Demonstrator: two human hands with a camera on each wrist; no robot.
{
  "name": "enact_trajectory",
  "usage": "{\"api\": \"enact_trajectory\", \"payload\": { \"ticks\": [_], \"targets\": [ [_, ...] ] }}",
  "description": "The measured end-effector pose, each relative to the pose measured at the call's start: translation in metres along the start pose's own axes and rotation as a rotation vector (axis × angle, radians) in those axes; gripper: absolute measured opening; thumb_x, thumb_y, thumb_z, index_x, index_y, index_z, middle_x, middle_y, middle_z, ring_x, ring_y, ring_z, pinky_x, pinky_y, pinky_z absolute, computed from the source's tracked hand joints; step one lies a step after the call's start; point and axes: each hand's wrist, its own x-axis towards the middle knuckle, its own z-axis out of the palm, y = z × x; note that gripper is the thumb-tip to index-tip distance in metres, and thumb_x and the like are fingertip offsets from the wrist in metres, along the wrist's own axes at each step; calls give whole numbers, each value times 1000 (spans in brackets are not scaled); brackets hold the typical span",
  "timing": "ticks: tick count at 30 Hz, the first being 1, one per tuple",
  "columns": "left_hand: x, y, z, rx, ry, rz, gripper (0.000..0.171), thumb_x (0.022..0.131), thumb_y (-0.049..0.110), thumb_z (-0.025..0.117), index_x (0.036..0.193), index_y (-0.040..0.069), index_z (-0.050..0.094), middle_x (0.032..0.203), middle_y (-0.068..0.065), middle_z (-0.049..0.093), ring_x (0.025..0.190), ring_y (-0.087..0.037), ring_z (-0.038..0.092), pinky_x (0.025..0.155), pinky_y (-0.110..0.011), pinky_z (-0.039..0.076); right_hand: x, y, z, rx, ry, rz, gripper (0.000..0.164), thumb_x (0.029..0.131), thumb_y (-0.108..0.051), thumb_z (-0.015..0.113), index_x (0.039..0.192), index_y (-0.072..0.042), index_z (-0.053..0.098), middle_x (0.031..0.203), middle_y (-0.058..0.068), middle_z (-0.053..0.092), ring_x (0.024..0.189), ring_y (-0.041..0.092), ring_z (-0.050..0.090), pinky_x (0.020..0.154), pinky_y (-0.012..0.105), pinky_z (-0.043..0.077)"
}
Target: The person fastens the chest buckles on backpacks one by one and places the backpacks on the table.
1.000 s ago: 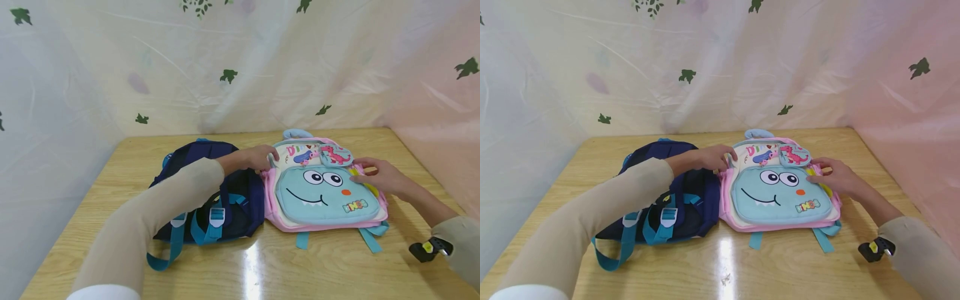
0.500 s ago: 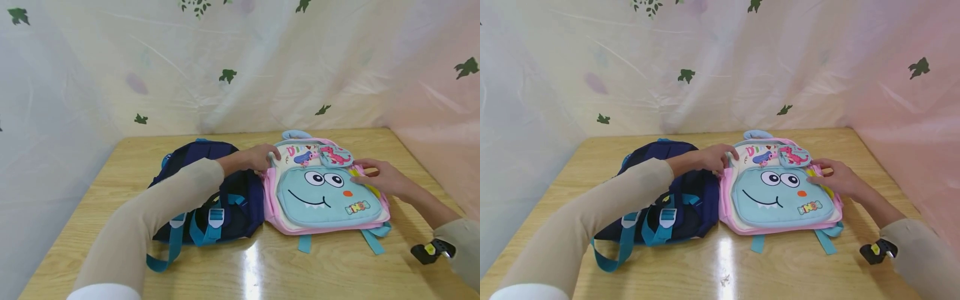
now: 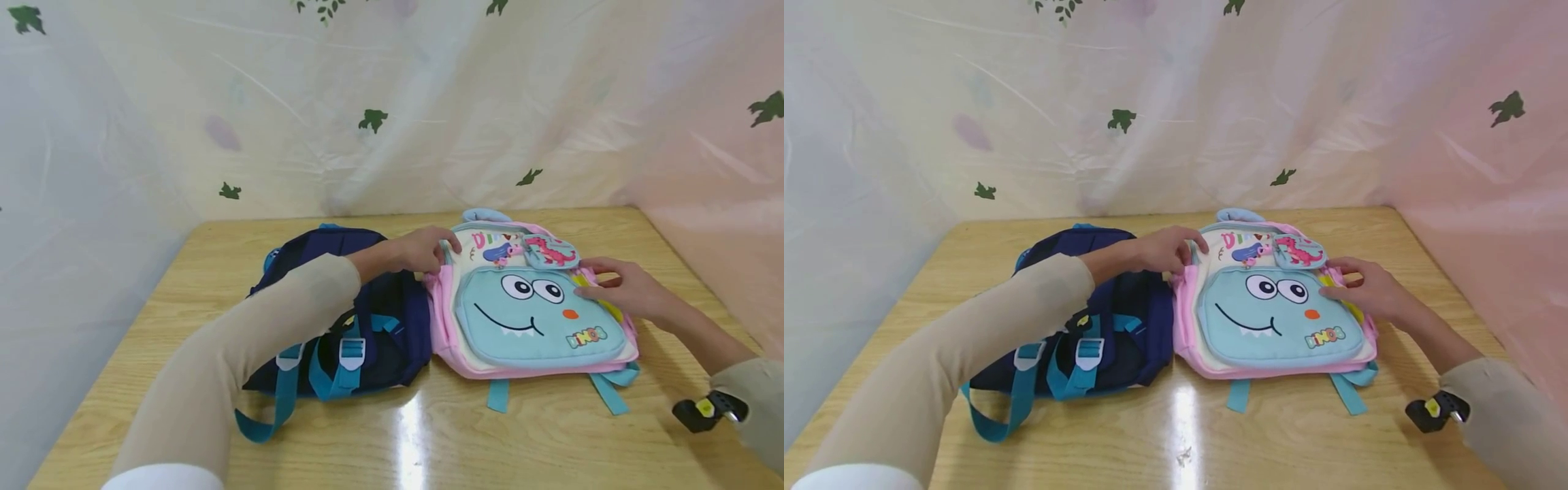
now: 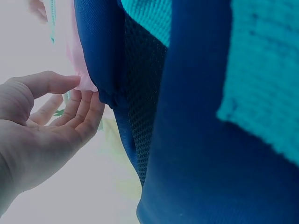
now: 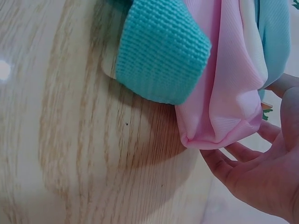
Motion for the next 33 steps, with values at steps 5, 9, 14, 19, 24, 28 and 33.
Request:
{"api": "enact_trajectory", "payload": {
  "ticks": [5,9,14,19,24,28,33],
  "targets": [
    [1,1,0,4,44,44,48,94,-8,63,140,6,56,109,-16,60,89,-24,57,72,-28,55,0,4,1,24,22,-30,79,101,-31,67,159,5,27,146,38,38,123,60,48,80,35,57],
    [1,3,0,-33,116,96,46,93,-10,65,137,3,58,100,-15,61,84,-23,56,66,-23,51,0,5,2,51,40,-44,81,102,-29,67,161,3,22,146,38,37,122,59,49,75,25,55],
    [0,4,-2,-88,174,123,44,92,-9,67,135,2,61,98,-15,63,85,-23,57,67,-22,52,-2,5,5,105,73,-57,80,103,-26,66,163,0,19,148,39,35,123,62,49,73,20,54],
    [-5,10,-7,-145,226,156,44,91,-8,67,134,1,65,104,-17,68,91,-26,62,72,-25,56,-4,3,7,137,78,-86,76,104,-23,64,163,-3,20,151,38,33,123,62,49,74,21,54],
    [-11,14,-8,-223,315,205,41,91,-8,66,131,-1,67,106,-18,70,94,-26,63,76,-27,58,-3,-1,10,152,80,-127,73,104,-20,64,164,-6,23,151,36,36,121,60,51,75,23,54],
    [-15,15,-4,-262,363,227,40,92,-9,66,131,-1,68,108,-18,69,93,-27,63,74,-26,57,-2,-3,12,149,84,-157,72,104,-19,64,163,-5,26,149,35,39,119,59,53,75,23,54],
    [-18,14,0,-311,415,239,38,92,-10,64,128,-1,69,106,-17,69,92,-26,62,70,-25,55,-2,-3,14,160,89,-157,74,104,-19,64,164,-6,23,149,35,39,120,60,53,75,22,54]
  ]
}}
